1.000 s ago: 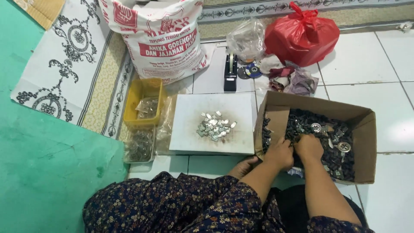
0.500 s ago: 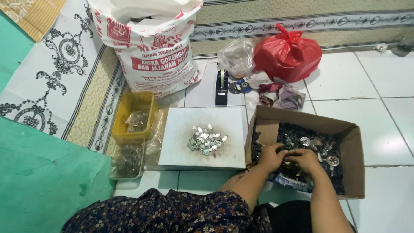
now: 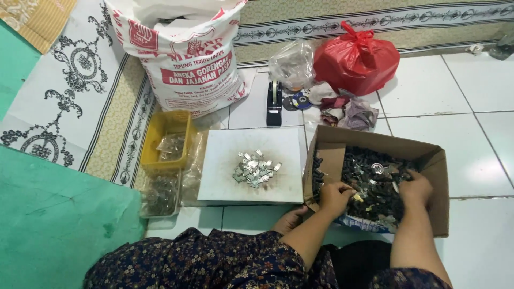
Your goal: Sorting small metal components from a large cardboard box onto a white board and into a yellow container while sitting on the floor.
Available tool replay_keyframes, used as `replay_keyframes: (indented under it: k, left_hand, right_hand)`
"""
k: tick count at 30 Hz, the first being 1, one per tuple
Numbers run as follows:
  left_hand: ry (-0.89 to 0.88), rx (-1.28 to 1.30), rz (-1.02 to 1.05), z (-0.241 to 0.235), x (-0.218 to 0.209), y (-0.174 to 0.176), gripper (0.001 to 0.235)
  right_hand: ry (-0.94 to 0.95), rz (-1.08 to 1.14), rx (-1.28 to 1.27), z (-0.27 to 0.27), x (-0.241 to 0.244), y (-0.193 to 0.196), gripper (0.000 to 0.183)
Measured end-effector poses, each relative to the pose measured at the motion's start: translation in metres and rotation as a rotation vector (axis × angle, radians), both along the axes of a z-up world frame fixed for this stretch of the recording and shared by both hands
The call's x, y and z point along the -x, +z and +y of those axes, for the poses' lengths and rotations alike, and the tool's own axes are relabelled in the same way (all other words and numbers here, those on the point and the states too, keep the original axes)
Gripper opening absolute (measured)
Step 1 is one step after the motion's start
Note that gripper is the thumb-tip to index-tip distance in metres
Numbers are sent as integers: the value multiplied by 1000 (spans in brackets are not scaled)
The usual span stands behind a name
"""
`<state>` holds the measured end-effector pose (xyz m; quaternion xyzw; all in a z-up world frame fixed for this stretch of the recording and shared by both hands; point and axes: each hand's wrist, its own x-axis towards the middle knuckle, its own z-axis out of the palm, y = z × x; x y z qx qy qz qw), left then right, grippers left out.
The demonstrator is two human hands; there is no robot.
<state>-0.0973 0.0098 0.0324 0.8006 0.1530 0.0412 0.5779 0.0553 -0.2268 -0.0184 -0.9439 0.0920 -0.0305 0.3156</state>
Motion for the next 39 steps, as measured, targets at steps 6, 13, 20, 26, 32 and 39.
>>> replay_keyframes:
  k: [6,13,20,26,32,39]
  left_hand:
    - [31,429,16,2,-11,-27,26]
    - [105,555,166,7,-41,-67,24]
    - [5,589,334,17,-24,9,27]
    - [-23,455,397,6,-41,-31,32]
    - [14,562,348,5,-18,23,33]
    - [13,654,293,5,-3,40,29]
  right_hand:
    - [152,180,348,27,7,-11,63]
    - [239,214,402,28,5,-28,39]
    - [255,482,-72,69,71,91,37]
    - [230,512,-604,60,69,87,45]
    - [235,564,-770,69,81,108,44]
    - [269,446,-757,60,80,96,37]
